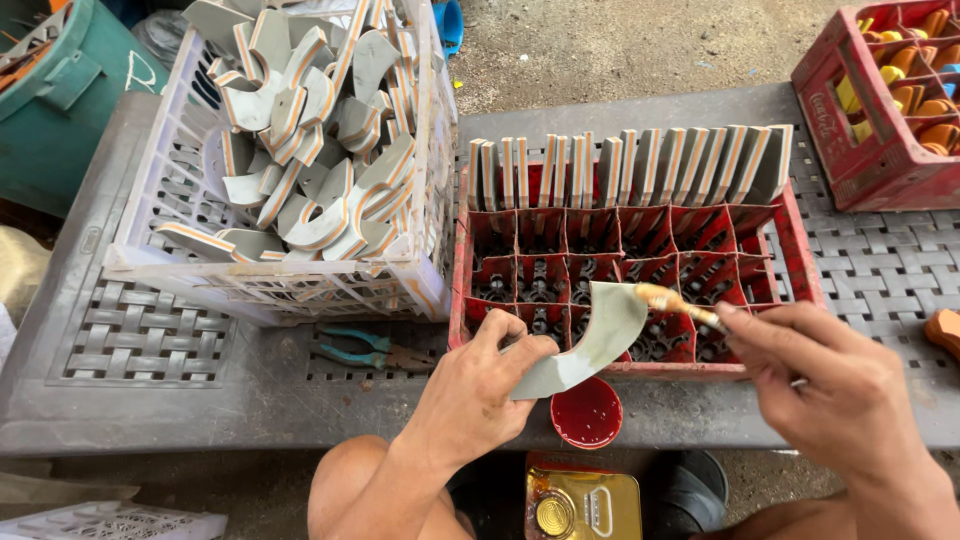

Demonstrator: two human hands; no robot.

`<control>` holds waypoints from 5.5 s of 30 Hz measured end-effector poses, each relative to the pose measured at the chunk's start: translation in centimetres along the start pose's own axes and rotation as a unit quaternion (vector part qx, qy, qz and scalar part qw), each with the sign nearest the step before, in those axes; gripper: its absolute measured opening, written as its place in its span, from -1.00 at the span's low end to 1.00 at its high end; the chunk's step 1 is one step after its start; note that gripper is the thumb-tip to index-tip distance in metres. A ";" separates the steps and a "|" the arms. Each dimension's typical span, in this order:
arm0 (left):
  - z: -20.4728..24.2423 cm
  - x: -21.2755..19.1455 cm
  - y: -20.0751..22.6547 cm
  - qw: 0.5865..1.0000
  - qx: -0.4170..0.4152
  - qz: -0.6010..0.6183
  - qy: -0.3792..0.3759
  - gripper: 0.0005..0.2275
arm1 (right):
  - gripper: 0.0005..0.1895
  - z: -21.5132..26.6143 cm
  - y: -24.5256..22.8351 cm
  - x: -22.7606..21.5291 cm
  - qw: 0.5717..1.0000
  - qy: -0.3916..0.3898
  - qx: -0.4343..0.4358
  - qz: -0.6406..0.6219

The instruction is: The person paints the edges of curved ceramic tiles with a brush dipped in red paint. They pick tiles from a white crate, apply paint to the edges, and place them into a red crate with dividers.

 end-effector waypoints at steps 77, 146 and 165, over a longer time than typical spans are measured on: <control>-4.9 -3.0 3.4 0.983 -0.110 0.042 -0.138 -0.43 | -0.70 3.3 8.6 -8.6 0.973 0.183 0.136 -0.039; -38.2 10.3 -0.6 0.911 -0.297 -0.175 -0.226 -0.42 | -0.69 3.4 15.6 -8.9 0.975 0.092 0.143 -0.146; -38.5 10.9 -2.4 0.918 -0.214 -0.168 -0.288 -0.31 | -0.68 2.9 15.4 -8.1 0.967 0.042 0.194 -0.159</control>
Point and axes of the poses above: each hand's wrist, its own z-axis away from the middle knuckle, its own x-axis out of the palm, y = z × x, the point moved 6 cm from there along -z, towards the middle knuckle, and after that the axes turned 13 degrees about -y, right-handed, at the moved point
